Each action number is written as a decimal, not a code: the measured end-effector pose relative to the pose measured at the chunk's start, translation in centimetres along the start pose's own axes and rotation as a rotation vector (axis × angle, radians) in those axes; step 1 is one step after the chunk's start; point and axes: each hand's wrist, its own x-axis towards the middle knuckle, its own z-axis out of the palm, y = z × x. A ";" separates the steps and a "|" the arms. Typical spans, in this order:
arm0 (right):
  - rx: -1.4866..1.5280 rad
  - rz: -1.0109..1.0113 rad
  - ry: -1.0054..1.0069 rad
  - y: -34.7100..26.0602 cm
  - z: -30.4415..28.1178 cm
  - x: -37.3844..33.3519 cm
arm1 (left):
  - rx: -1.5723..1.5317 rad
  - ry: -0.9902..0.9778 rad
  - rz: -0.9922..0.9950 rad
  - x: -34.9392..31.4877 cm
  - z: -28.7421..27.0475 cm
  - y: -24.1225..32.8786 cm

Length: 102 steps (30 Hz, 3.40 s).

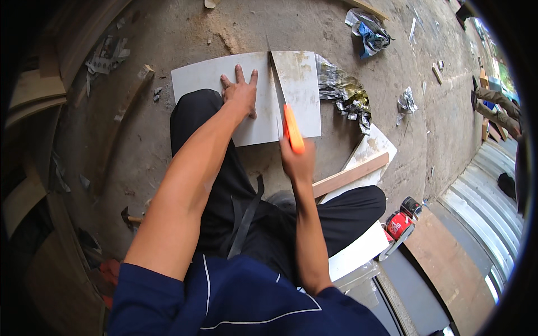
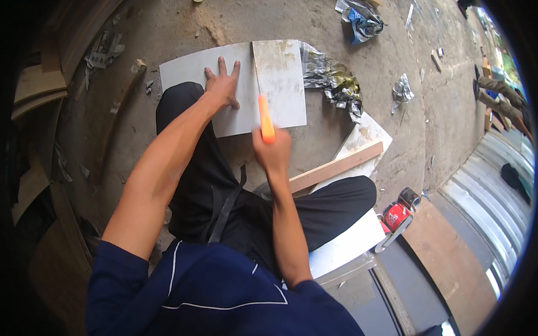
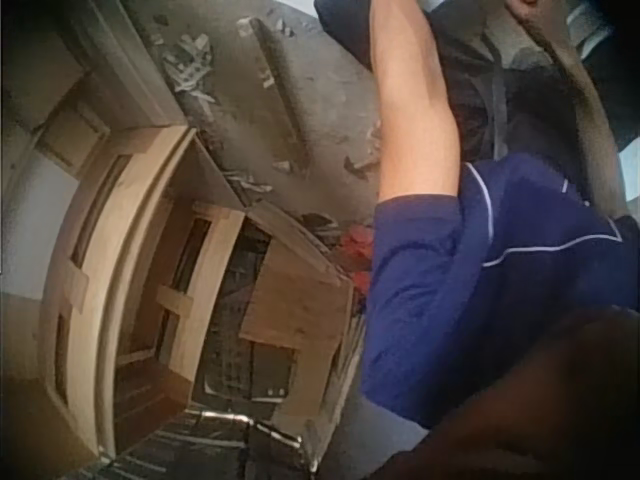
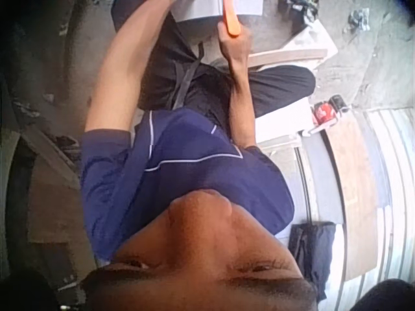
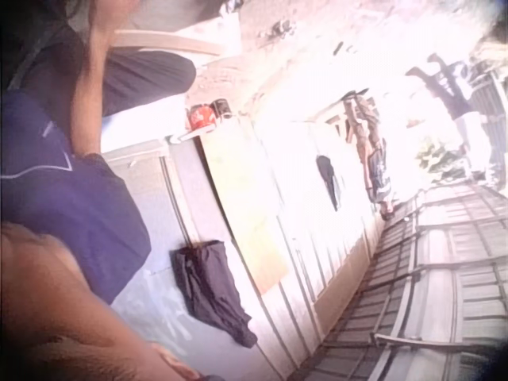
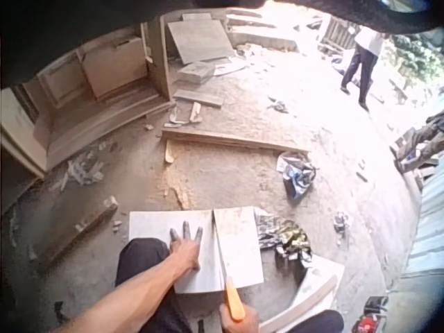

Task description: The person sits on the floor and uses a hand saw to cut a white rectangular sheet placed on their lap. They repeatedly saw along a straight line, then stand up and move the cut piece aside.

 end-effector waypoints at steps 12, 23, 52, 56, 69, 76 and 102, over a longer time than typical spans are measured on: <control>0.009 0.035 -0.051 -1.7 -1.6 -1.5 | 0.048 0.052 0.050 0.3 0.5 -1.0; 0.044 0.028 -0.056 -1.0 -2.6 -4.5 | 0.019 0.027 0.006 0.4 0.5 -1.2; 0.056 0.049 0.021 -0.2 0.2 0.8 | 0.013 -0.007 0.007 0.2 0.0 0.6; -0.012 0.012 0.003 -1.5 -0.2 0.5 | -0.018 -0.014 -0.012 0.4 -0.2 -0.1; 0.027 0.041 -0.005 -1.1 0.0 1.3 | 0.007 0.009 0.006 0.5 0.1 -0.2; 0.017 0.036 -0.052 -0.2 -1.8 -3.3 | 0.010 0.009 -0.018 0.4 0.6 -0.7; 0.053 0.119 -0.051 -0.9 -3.0 -4.6 | 0.059 0.049 0.051 0.0 0.7 -1.0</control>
